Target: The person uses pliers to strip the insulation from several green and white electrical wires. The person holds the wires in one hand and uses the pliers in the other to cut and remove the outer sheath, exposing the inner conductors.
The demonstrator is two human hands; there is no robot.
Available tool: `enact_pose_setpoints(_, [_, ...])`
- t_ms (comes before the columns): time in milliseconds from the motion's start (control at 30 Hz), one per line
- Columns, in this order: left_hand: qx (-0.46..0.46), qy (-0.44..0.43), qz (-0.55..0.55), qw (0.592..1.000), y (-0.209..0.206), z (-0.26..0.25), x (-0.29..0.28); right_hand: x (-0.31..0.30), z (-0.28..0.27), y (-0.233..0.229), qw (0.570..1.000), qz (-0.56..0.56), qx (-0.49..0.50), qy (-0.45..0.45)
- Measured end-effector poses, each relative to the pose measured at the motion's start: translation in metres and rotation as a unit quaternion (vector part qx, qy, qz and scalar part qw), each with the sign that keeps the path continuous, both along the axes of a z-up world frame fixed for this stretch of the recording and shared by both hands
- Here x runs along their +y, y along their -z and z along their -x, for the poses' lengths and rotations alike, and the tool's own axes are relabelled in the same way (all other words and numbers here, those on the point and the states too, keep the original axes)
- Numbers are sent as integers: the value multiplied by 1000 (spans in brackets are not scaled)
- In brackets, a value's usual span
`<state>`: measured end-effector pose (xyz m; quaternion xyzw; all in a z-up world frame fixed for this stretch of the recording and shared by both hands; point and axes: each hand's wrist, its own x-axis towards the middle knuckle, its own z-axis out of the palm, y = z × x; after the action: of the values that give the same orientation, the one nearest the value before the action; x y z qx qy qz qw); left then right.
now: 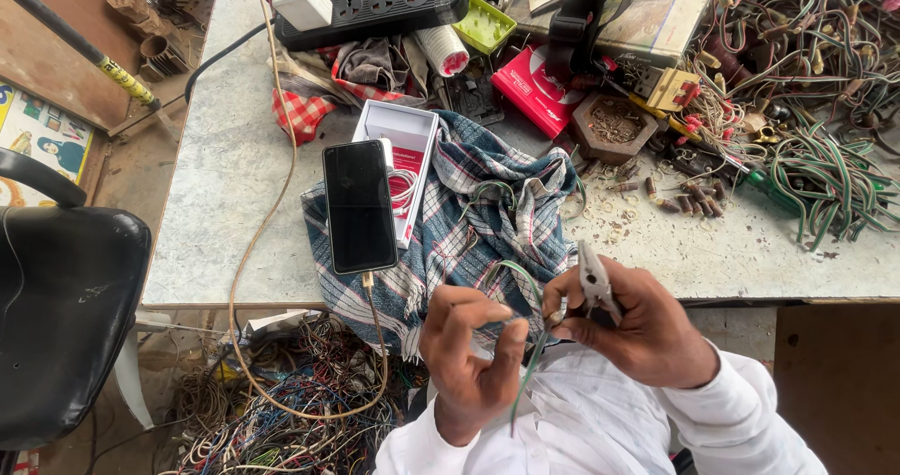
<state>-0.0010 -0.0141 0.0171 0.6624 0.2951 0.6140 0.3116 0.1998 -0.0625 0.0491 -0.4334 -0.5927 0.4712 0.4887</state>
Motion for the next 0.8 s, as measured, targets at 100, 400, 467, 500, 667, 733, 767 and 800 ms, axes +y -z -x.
enact_pose_setpoints(100, [77, 49, -82, 992, -14, 3, 0, 1, 6, 4, 999, 12, -30, 13])
enact_pose_setpoints(400, [104, 65, -26, 992, -12, 3, 8, 6, 20, 9, 994, -87, 34, 53])
enact_pose_setpoints(467, [112, 69, -11, 991, -11, 4, 7, 6, 22, 9, 992, -104, 27, 70])
enact_pose_setpoints(500, [116, 72, -4, 991, -11, 4, 7, 7, 23, 9, 991, -112, 24, 73])
enact_pose_setpoints(667, [116, 70, -19, 991, -15, 7, 12, 7, 29, 9, 986, -122, 51, 106])
enact_pose_setpoints(733, [113, 62, -35, 991, -16, 7, 13, 7, 31, 8, 982, -135, 61, 114])
enact_pose_setpoints(767, [110, 57, -30, 992, -16, 6, 13, 7, 32, 7, 983, -137, 52, 111])
enact_pose_setpoints(800, [108, 52, -24, 993, -17, 5, 13, 8, 33, 6, 984, -138, 42, 108])
